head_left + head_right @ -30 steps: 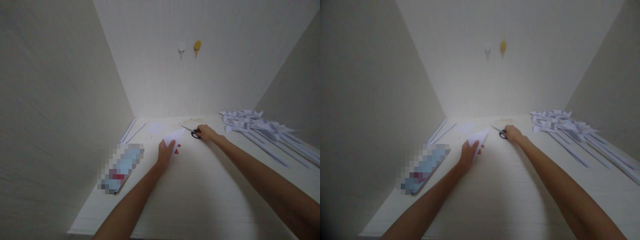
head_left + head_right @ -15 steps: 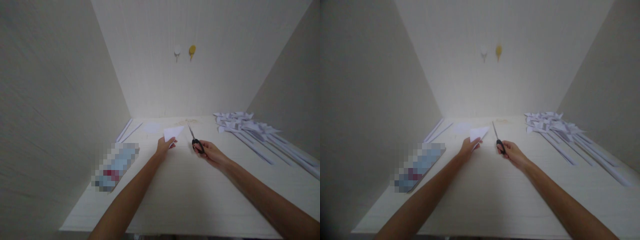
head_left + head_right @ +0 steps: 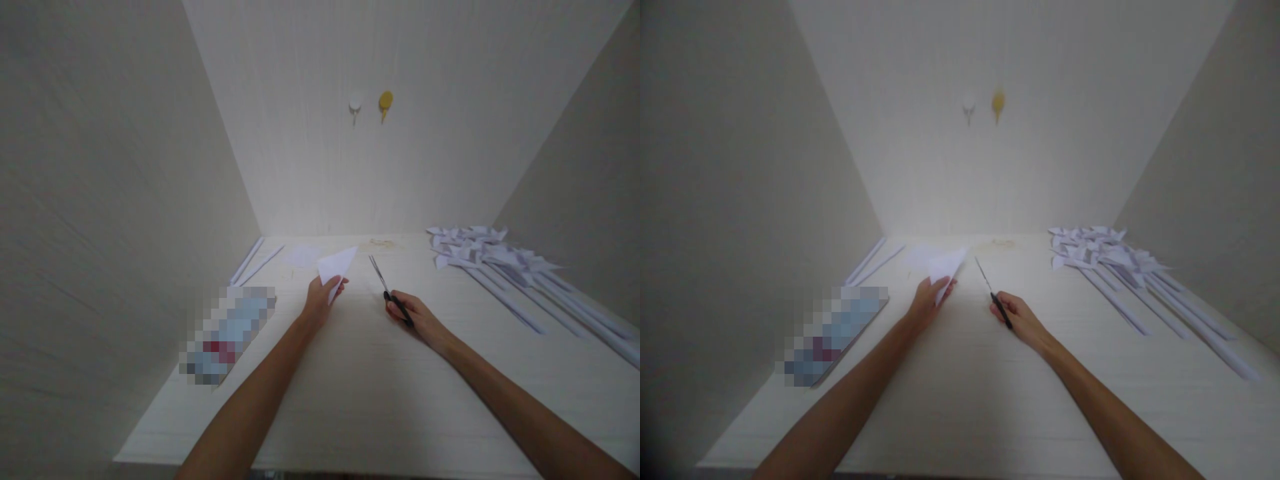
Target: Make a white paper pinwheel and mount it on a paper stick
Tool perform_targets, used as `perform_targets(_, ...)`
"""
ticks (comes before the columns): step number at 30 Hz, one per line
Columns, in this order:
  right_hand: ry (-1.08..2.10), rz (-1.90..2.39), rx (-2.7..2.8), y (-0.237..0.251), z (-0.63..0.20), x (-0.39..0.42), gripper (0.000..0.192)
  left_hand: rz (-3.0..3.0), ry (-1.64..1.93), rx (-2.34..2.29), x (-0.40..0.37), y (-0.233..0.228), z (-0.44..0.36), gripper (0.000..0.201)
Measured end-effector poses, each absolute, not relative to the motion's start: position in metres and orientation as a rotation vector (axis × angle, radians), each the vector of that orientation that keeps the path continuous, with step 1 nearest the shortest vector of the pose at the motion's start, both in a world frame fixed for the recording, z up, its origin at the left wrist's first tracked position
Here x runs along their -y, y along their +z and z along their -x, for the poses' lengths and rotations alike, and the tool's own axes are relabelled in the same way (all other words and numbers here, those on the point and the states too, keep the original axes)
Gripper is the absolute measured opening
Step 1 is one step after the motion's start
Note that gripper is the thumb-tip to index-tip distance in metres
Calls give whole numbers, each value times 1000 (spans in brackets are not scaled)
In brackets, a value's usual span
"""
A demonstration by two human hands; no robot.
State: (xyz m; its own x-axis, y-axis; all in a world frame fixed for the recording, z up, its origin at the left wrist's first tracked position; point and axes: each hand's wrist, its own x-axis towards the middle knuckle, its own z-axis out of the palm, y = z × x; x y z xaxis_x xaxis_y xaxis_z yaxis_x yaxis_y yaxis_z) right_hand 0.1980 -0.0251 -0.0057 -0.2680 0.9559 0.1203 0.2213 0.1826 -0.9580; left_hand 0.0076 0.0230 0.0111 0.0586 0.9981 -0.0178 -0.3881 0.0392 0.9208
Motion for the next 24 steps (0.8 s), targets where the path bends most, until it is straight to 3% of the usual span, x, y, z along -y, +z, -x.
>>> perform_targets(24, 1262, 1272, 1877, -5, -206, 29, 40, -1063, 1242, -796, -18, 7, -13, 21)
